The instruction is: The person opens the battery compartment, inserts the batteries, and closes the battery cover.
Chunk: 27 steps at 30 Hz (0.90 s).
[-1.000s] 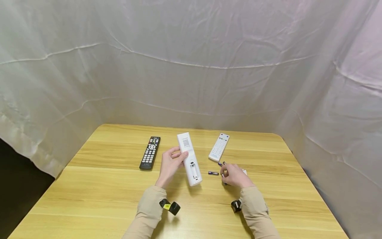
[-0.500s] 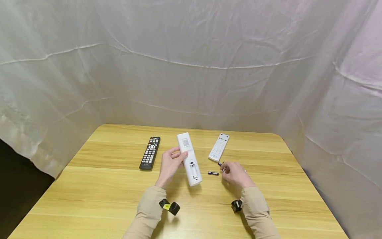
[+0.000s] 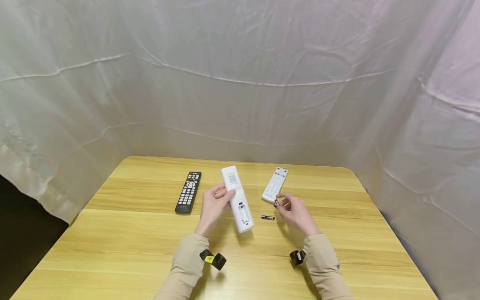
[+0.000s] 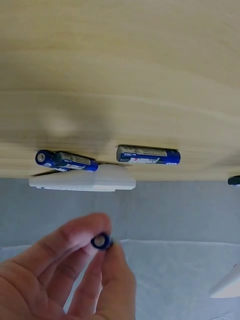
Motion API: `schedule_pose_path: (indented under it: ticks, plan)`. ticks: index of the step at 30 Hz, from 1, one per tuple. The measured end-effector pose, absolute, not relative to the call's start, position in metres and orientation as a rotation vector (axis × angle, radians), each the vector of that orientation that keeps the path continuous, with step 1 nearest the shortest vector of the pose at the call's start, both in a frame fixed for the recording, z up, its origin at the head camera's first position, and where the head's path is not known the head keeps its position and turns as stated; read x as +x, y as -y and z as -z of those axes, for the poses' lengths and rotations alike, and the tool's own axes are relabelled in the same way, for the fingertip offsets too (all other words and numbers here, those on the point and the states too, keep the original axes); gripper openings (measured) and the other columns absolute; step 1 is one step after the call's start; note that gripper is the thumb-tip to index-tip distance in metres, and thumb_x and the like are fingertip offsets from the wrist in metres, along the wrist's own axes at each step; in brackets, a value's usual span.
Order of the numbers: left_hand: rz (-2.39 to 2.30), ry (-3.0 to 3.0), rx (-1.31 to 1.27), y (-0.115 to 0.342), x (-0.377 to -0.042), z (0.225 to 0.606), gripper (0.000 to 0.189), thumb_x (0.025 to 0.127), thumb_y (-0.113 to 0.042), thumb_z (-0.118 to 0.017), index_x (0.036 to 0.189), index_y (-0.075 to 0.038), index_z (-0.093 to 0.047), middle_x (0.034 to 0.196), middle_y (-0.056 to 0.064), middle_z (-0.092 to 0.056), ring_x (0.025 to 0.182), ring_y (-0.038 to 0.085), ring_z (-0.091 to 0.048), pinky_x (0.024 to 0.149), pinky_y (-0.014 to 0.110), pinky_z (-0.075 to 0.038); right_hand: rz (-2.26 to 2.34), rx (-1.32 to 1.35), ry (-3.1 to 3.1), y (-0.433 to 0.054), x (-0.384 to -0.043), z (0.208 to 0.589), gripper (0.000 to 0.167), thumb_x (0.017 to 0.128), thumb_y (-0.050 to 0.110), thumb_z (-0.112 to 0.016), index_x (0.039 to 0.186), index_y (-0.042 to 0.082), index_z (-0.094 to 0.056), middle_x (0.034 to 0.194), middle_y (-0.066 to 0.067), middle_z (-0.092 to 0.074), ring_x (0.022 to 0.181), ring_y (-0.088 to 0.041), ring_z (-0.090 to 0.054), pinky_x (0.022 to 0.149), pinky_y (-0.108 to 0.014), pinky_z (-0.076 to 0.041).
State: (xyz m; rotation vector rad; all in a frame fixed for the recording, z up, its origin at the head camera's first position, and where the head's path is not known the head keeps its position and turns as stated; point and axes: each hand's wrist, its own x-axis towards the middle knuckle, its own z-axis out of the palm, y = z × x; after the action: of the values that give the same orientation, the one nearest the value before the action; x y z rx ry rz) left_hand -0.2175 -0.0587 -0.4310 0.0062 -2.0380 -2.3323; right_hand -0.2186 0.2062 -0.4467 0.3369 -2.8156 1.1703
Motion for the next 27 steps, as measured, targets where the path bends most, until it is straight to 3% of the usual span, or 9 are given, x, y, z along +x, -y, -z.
schedule_pose_path:
  ticks: [13,21,27]
  plan:
    - [2.343,1.971,0.062,0.059,-0.219,0.431,0.038,0.093,-0.002,-0.067,0.129,0.008,-0.059,0.114,0.034,-0.07,0.085,0.027,-0.076,0.075,0.037,-0.067,-1.206,0.393,2.53,-0.193,-0.214,0.442,0.027,0.088,-0.003,-0.071,0.114,-0.003,-0.071,0.097,-0.018,-0.075,0.088,-0.029,-0.073,0.084,-0.035,-0.065]
    - [2.361,1.934,0.076,0.059,-0.218,0.429,0.042,0.094,-0.003,-0.067,0.132,0.008,-0.056,0.116,0.034,-0.068,0.086,0.024,-0.076,0.072,0.03,-0.067,-1.164,0.509,2.344,-0.182,-0.208,0.437,0.02,0.083,-0.002,-0.078,0.103,-0.003,-0.076,0.089,-0.016,-0.077,0.073,-0.022,-0.072,0.068,-0.022,-0.064]
    - [2.365,1.885,0.028,0.061,-0.218,0.43,0.042,0.092,-0.002,-0.068,0.13,0.012,-0.056,0.108,0.03,-0.073,0.077,0.016,-0.074,0.069,0.028,-0.066,-1.117,0.677,2.221,-0.171,-0.206,0.436,0.017,0.08,-0.005,-0.079,0.096,-0.002,-0.078,0.084,-0.014,-0.077,0.066,-0.013,-0.069,0.061,-0.014,-0.06]
